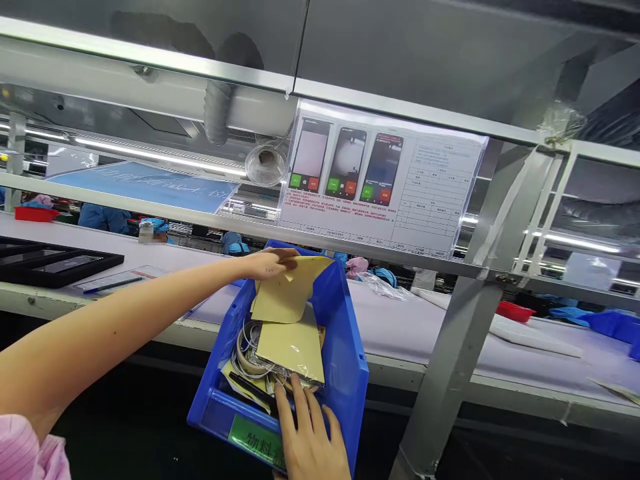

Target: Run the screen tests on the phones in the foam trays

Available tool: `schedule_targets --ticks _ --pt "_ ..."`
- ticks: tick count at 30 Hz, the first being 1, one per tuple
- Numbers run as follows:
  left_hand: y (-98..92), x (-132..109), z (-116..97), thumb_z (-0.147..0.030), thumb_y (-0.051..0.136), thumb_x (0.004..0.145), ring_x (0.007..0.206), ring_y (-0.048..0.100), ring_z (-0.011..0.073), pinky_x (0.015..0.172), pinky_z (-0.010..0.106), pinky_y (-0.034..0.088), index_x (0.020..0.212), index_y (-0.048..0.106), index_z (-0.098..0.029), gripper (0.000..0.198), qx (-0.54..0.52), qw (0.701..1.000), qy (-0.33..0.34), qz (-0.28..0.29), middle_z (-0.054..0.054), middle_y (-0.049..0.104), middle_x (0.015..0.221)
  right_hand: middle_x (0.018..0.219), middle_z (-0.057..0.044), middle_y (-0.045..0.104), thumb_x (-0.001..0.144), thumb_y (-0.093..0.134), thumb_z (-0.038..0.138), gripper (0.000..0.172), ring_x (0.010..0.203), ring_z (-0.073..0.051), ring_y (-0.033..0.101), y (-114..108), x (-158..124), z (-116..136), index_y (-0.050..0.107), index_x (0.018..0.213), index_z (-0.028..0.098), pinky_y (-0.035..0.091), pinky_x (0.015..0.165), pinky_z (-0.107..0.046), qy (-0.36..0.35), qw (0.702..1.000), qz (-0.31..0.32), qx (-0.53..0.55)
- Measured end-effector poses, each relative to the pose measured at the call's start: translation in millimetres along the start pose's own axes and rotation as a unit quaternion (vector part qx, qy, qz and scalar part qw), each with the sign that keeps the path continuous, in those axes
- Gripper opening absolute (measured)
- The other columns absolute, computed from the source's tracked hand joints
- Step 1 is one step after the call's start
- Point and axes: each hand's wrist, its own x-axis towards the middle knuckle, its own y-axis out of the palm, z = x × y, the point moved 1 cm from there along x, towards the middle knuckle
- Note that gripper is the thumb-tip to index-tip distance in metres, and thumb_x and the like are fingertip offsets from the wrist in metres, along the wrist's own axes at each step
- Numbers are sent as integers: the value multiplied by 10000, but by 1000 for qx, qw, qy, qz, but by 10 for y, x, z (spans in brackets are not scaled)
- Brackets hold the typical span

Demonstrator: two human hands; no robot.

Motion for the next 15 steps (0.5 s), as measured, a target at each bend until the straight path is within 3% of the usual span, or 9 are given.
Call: schedule_targets --ticks 2,6,9,11,15 --pt "2 -13 -39 -394 349 884 1032 542 195 831 257 412 1183 521 -167 414 -12 1000 8 21 66 603 1164 1324 -63 507 519 810 437 827 1106 -286 527 -13 6 1 493 1267 282 422 871 -380 1 1000 3 -2" --pt "28 -74 -128 -394 558 779 907 591 196 762 245 429 1068 636 -155 383 -38 989 49 135 42 672 994 1337 -32 497 510 814 479 838 1132 -261 506 -51 9 7 490 1259 293 407 894 -352 9 1000 7 0" --pt "44 -137 -177 -328 670 681 928 582 191 782 236 424 1112 628 -173 460 -58 977 82 188 29 657 1061 1332 -33 502 510 813 480 853 1139 -255 498 -45 -3 5 472 1271 297 397 903 -344 10 1000 12 -4" --pt "37 -176 -199 -332 687 663 949 569 194 793 235 419 1112 627 -167 482 -68 973 95 201 37 639 1098 1333 -48 498 544 792 467 834 1144 -266 490 -35 -7 2 453 1285 290 389 905 -354 8 1000 16 -5" --pt "22 -281 -261 -467 594 745 810 572 169 674 218 425 955 674 -154 386 -78 967 98 222 17 654 915 1322 -53 504 563 776 469 808 1141 -273 483 -48 21 -9 462 1283 281 375 915 -367 10 1000 12 -3"
